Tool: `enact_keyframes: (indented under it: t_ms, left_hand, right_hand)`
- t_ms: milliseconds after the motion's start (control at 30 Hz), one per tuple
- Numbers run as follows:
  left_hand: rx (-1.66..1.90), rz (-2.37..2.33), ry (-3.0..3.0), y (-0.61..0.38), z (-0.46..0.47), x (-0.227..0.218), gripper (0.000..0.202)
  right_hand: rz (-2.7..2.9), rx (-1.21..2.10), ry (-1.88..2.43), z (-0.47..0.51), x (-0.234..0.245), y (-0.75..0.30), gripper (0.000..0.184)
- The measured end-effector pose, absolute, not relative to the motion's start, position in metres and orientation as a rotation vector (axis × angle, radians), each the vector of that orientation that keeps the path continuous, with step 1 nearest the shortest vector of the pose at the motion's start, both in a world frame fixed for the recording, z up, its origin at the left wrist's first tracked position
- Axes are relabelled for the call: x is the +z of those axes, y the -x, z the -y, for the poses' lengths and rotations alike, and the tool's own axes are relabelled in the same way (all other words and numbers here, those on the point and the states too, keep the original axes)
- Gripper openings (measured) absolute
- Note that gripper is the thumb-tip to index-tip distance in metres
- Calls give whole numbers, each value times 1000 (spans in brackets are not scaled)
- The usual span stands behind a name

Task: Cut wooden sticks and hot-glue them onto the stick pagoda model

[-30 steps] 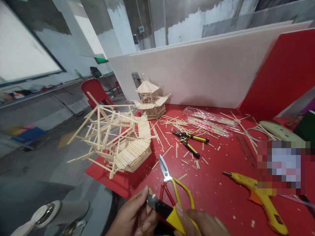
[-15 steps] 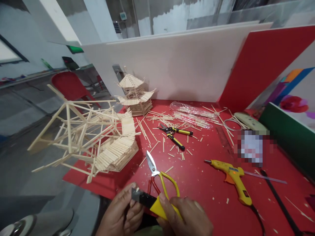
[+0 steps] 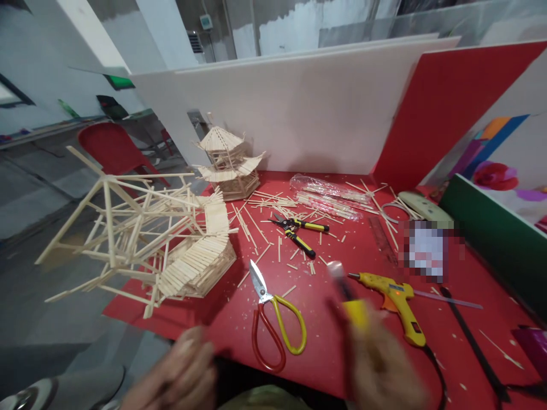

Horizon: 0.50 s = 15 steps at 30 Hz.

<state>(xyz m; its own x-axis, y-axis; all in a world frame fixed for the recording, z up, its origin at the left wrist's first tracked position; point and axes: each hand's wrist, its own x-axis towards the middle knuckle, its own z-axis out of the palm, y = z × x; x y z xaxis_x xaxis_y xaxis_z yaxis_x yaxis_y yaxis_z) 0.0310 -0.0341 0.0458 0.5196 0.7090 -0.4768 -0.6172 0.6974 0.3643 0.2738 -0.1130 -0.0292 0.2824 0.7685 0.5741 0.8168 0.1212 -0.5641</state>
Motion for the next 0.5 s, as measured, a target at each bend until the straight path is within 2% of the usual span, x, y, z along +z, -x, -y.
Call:
enact_keyframes:
  t_ms: [67, 133, 267, 367, 500]
  left_hand:
    - [807, -730, -157, -27, 34, 52, 49]
    - [846, -782, -215, -33, 32, 49, 47]
    - [866, -900, -367, -57, 23, 29, 47]
    - [880, -946, -423, -65, 18, 18, 49]
    - [902, -996, -419, -66, 16, 15, 48]
  right_hand:
    - [1199, -279, 1900, 109, -23, -285, 55]
    - [1235, -376, 2000, 99, -25, -286, 46]
    - [1700, -216, 2122, 68, -48, -276, 40]
    - [1764, -215, 2252, 49, -62, -280, 36]
    - [1755, -327, 2084, 41, -51, -279, 32]
